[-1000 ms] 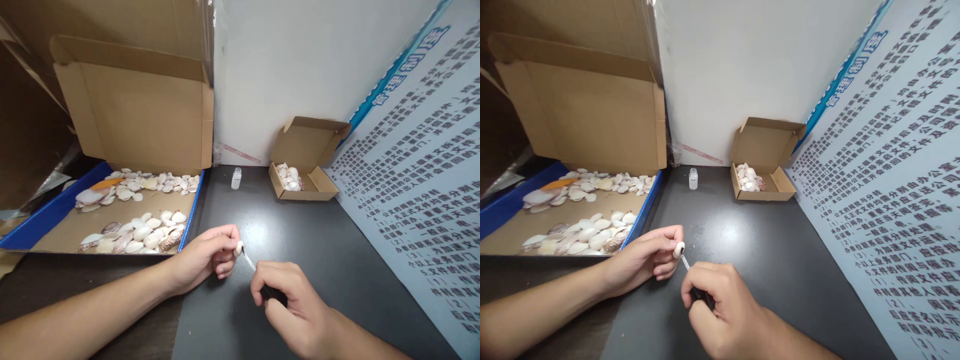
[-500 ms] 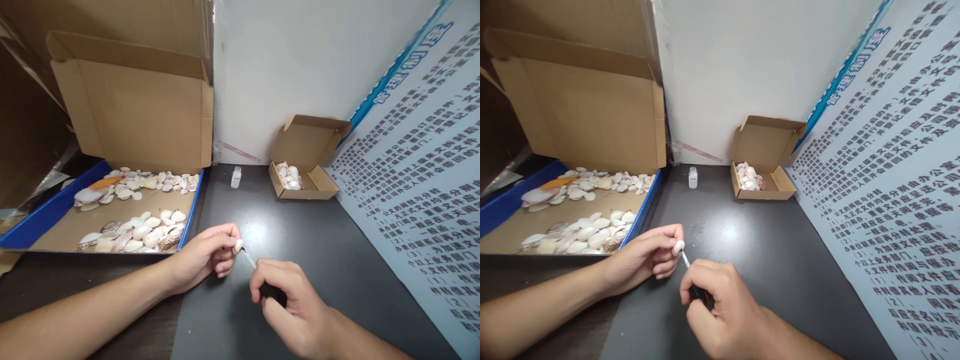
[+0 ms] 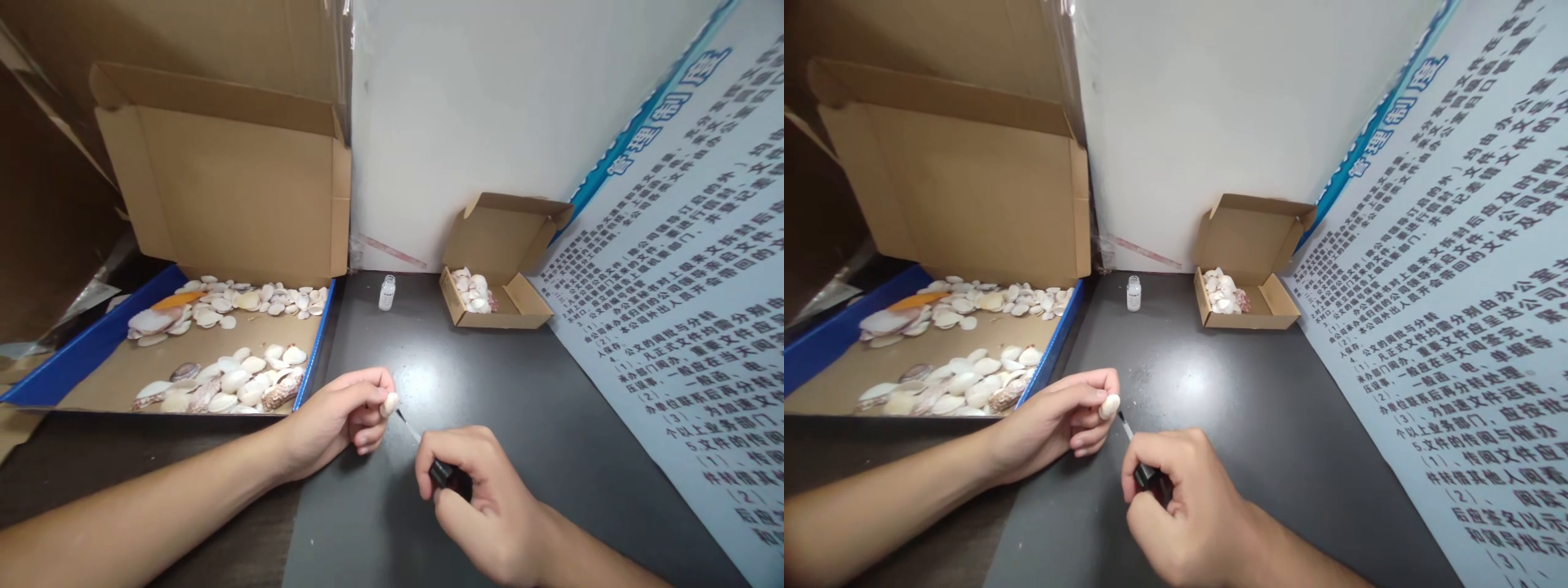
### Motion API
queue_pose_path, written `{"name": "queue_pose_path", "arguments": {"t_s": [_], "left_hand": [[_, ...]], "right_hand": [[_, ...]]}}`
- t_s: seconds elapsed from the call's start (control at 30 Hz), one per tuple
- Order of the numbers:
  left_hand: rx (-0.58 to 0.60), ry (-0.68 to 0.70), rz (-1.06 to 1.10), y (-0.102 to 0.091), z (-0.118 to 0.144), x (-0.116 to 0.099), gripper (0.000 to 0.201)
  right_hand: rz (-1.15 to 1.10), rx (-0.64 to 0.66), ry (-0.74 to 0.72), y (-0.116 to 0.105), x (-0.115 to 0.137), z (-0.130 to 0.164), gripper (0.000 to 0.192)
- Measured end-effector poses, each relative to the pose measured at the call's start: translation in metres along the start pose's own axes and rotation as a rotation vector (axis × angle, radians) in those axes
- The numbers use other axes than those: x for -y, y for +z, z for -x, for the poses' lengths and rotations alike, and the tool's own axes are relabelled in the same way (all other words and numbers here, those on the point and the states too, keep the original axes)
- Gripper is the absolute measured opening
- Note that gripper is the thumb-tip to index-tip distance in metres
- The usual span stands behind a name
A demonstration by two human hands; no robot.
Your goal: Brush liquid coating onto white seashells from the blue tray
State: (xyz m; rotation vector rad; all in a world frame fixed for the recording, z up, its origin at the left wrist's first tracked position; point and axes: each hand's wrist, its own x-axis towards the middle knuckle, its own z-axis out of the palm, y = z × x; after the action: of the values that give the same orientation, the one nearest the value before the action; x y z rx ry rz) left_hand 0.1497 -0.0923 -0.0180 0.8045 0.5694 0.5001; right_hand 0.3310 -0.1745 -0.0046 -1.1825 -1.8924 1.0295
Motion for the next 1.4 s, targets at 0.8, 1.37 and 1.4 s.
{"name": "queue_pose_path", "arguments": {"t_s": [0.8,1.37,1.4], "left_hand": [[0.001,0.005,0.003,-0.0007,0.0000,-0.0012,0.012],[0.002,-0.004,0.012,-0.0015,-0.0012,-0.0006,0.014],[0.001,-0.003,0.013,-0.0014,-0.0008,-0.0004,0.014]], "right_hand": [[0.012,-0.003,-0.106,0.0028,0.0011,0.0014,0.019],[-0.006,-0.033,-0.143,0.0017,-0.0029,-0.0017,0.016],[-0.006,-0.033,-0.142,0.0018,-0.0030,-0.0019,0.016]]}}
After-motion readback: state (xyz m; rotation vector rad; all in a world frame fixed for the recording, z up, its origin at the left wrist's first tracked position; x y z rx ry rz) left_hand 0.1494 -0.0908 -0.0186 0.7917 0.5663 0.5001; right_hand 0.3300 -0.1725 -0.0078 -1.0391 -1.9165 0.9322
